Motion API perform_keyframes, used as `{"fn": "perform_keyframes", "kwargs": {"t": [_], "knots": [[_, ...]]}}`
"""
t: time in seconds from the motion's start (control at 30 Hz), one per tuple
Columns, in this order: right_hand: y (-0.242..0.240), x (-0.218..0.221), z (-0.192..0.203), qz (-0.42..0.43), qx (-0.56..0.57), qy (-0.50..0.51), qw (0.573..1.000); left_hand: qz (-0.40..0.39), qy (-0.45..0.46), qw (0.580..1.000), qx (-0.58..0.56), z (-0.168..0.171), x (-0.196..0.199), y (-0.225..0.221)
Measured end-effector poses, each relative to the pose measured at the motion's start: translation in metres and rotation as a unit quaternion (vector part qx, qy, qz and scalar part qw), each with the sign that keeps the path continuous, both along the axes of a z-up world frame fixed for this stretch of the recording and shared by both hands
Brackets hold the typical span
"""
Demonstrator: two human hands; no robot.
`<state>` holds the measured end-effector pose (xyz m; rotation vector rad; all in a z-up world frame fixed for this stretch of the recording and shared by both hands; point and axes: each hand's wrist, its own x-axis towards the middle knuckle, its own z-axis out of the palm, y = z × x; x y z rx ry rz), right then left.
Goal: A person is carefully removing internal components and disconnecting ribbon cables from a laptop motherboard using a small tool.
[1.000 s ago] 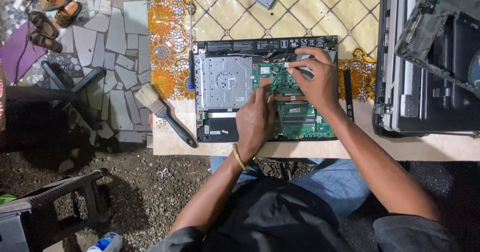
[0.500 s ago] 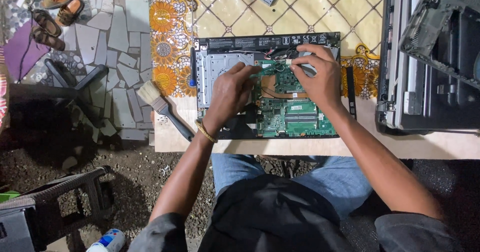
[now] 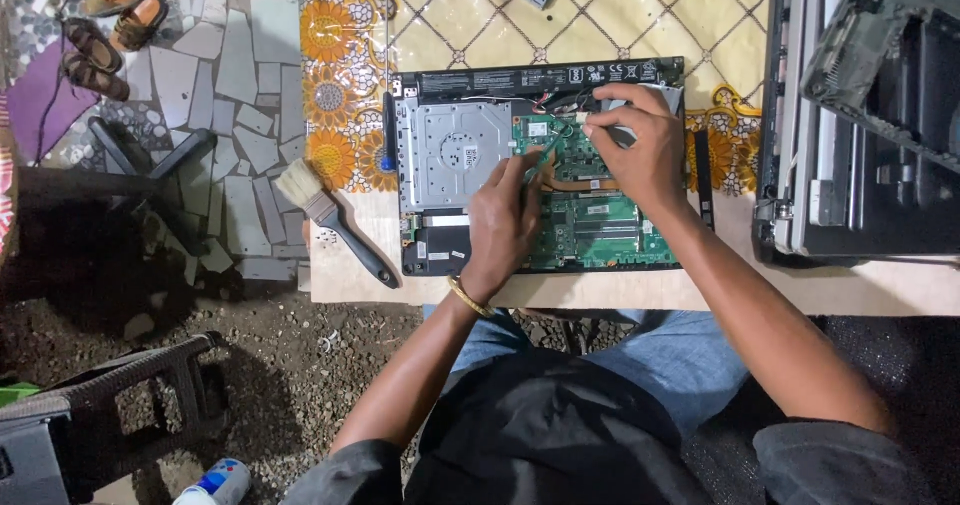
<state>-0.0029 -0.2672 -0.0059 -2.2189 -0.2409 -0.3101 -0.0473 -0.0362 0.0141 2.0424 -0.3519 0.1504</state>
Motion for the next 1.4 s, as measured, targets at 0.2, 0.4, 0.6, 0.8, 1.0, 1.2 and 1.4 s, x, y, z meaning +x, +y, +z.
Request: {"fn": "perform_keyframes", "kwargs": {"t": [0.2, 0.4, 0.6, 0.8, 1.0, 1.2, 1.4], "knots": [[-0.001, 0.0, -0.002, 0.006, -0.001, -0.01, 1.0, 0.048, -0.007, 0.999, 0.022, -0.003, -0.011, -0.023], [0.002, 0.0, 0.01, 0.005, 0.008, -0.003, 1.0, 0.08, -0.031, 0.994, 0.069, -0.012, -0.016, -0.037], [0.002, -0.001, 0.01, 0.012, 0.002, -0.01, 1.0, 0.097, -0.043, 0.987, 0.12, -0.03, -0.022, -0.043], [0.0, 0.0, 0.002, 0.014, -0.001, -0.012, 1.0, 0.1, -0.051, 0.986, 0.125, -0.038, -0.023, -0.045], [0.0, 0.001, 0.002, 0.01, 0.001, -0.017, 1.0, 0.101, -0.046, 0.985, 0.13, -0.04, -0.022, -0.047], [0.002, 0.002, -0.002, 0.015, -0.033, -0.089, 0.995, 0.083, -0.013, 0.992, 0.09, -0.023, -0.023, -0.045], [0.002, 0.004, -0.005, -0.012, -0.035, -0.085, 0.996, 0.067, 0.005, 0.996, 0.058, -0.013, -0.017, -0.035]]}}
